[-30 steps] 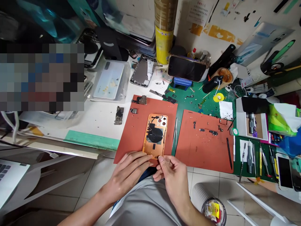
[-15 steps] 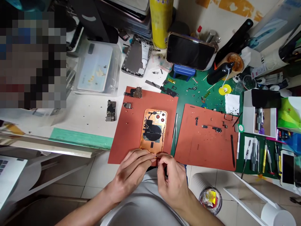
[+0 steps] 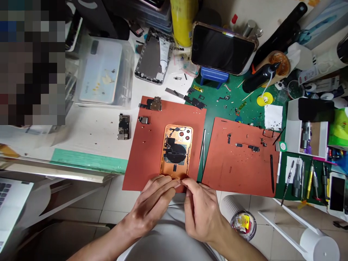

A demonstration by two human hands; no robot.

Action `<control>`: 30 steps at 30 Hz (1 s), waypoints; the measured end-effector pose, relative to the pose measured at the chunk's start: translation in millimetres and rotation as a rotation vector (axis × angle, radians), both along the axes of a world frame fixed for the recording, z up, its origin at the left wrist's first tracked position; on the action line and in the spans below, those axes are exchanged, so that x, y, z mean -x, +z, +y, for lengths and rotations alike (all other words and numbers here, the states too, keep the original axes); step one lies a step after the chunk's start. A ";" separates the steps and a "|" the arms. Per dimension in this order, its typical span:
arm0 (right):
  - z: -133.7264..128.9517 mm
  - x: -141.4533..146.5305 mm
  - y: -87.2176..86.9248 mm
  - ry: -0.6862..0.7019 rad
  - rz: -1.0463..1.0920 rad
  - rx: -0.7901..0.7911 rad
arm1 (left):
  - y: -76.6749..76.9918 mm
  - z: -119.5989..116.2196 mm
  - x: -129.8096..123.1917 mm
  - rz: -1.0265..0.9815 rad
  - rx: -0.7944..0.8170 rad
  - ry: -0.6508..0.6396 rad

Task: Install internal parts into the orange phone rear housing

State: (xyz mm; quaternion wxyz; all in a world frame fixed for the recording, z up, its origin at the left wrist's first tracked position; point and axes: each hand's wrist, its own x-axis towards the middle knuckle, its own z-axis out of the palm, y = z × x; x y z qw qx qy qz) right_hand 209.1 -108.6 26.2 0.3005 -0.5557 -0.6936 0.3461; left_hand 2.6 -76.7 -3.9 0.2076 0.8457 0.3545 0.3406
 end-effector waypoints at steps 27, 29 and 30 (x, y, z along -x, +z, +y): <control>-22.6 6.4 -7.8 -0.429 0.175 0.051 | 5.5 5.5 -2.1 0.071 -0.041 -0.056; -30.8 6.7 -10.1 -0.394 0.160 0.078 | 2.1 3.7 -1.5 0.072 -0.034 -0.050; -36.0 6.6 -12.5 -0.359 0.156 0.113 | 0.3 2.7 -1.0 0.070 -0.027 -0.047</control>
